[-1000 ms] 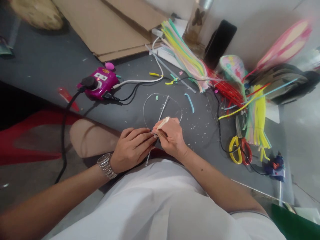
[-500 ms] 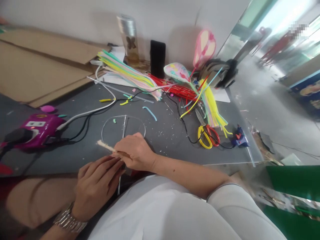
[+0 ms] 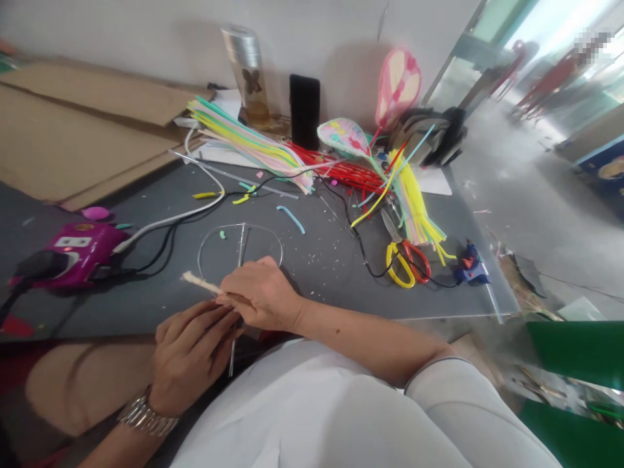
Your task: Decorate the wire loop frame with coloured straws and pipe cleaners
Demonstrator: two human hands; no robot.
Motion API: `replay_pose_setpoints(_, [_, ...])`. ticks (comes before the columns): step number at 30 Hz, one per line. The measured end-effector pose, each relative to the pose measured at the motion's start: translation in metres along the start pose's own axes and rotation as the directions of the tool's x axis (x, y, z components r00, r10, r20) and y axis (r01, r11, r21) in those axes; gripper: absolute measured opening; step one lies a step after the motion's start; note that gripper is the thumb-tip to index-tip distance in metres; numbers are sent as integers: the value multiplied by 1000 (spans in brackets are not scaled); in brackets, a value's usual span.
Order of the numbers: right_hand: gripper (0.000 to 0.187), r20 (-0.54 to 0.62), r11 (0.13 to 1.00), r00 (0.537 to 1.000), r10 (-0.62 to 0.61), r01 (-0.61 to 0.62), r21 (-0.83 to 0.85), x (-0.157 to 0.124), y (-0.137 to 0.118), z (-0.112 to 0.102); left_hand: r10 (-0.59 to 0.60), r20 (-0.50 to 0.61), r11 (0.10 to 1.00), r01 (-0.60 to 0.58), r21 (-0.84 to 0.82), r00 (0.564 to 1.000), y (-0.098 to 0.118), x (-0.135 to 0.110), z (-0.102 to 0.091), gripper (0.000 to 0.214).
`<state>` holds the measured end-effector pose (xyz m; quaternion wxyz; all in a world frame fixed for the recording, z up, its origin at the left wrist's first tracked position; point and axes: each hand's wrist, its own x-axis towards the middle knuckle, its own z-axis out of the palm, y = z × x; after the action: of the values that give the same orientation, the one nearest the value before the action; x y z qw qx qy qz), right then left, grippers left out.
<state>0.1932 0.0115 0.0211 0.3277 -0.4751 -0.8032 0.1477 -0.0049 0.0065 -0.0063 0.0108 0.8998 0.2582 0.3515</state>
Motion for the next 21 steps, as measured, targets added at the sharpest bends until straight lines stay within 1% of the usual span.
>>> replay_pose_setpoints(4, [28,-9,1000,1000,-3,3,18,0,-1,-1,-2,-43,999,0,-39,999,-3,0,3,37])
replay_pose_setpoints(10, [27,-24,999,1000,14,-13,51,-1,-2,-3,-21,-56,998,18,-54,998,-3,-1,6,40])
replay_pose_setpoints(21, [23,-134,991,990,-38,55,124,-1,-1,-5,-64,-44,994,59,-90,997,-1,-1,6,30])
